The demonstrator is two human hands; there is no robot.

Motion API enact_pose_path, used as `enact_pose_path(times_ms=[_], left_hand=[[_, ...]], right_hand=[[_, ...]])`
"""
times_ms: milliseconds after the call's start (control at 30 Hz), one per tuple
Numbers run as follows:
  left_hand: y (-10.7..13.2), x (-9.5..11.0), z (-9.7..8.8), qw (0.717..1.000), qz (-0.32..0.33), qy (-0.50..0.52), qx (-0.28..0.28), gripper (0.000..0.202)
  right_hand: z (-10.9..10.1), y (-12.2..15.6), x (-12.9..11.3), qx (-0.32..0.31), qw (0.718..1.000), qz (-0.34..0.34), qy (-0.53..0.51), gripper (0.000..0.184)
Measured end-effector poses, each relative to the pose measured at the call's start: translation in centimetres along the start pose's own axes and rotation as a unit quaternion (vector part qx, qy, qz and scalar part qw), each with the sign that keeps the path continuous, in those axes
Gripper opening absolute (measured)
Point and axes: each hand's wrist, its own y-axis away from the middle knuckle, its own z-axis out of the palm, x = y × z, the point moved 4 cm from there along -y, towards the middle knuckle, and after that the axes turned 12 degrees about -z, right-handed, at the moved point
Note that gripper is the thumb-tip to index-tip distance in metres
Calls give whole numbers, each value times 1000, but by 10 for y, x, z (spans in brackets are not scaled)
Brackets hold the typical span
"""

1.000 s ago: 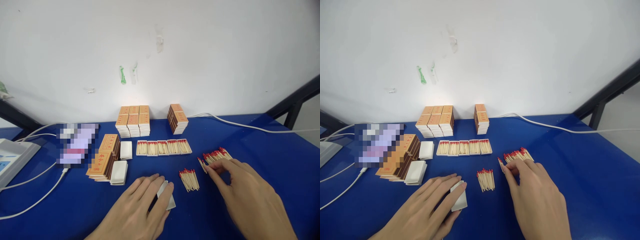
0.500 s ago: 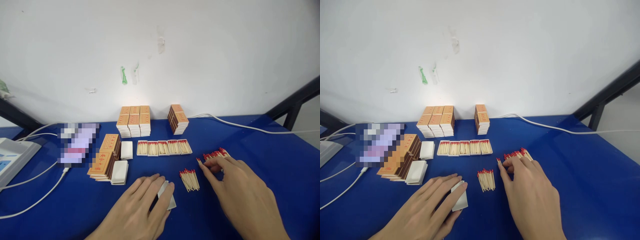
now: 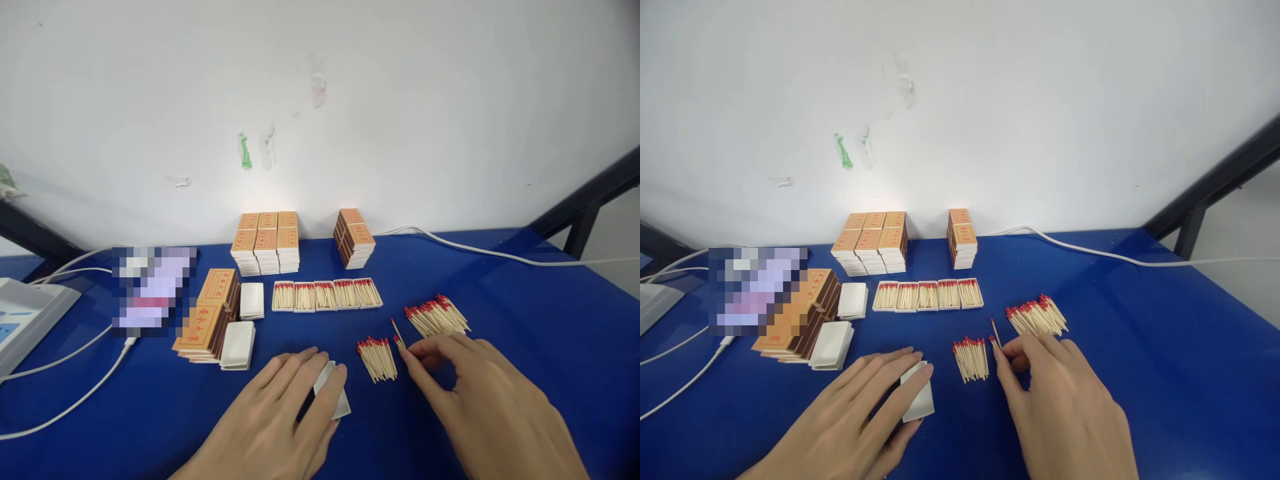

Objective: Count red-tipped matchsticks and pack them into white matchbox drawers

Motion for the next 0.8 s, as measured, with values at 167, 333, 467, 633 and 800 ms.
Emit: enact_pose_path(times_ms=[167, 333, 467, 633, 800], left_hand=[[0, 0, 1, 1000, 2, -2, -3, 38], [0, 1, 0, 1000, 1, -3, 7, 38], [-1, 1, -1, 1000, 3, -6, 6, 38], [-1, 0, 0, 1000, -1, -4, 4, 39], [-2, 1, -1, 1000, -1, -2, 1, 38]], right_hand=[[-7, -16, -5, 40, 999, -16, 17, 52], [-5, -30, -10, 33, 999, -23, 25, 48], [-2, -31, -14, 41, 998, -33, 24, 45], [-3, -24, -10, 28, 999, -37, 19, 45], [-4, -10, -11, 18, 999, -44, -7, 48]])
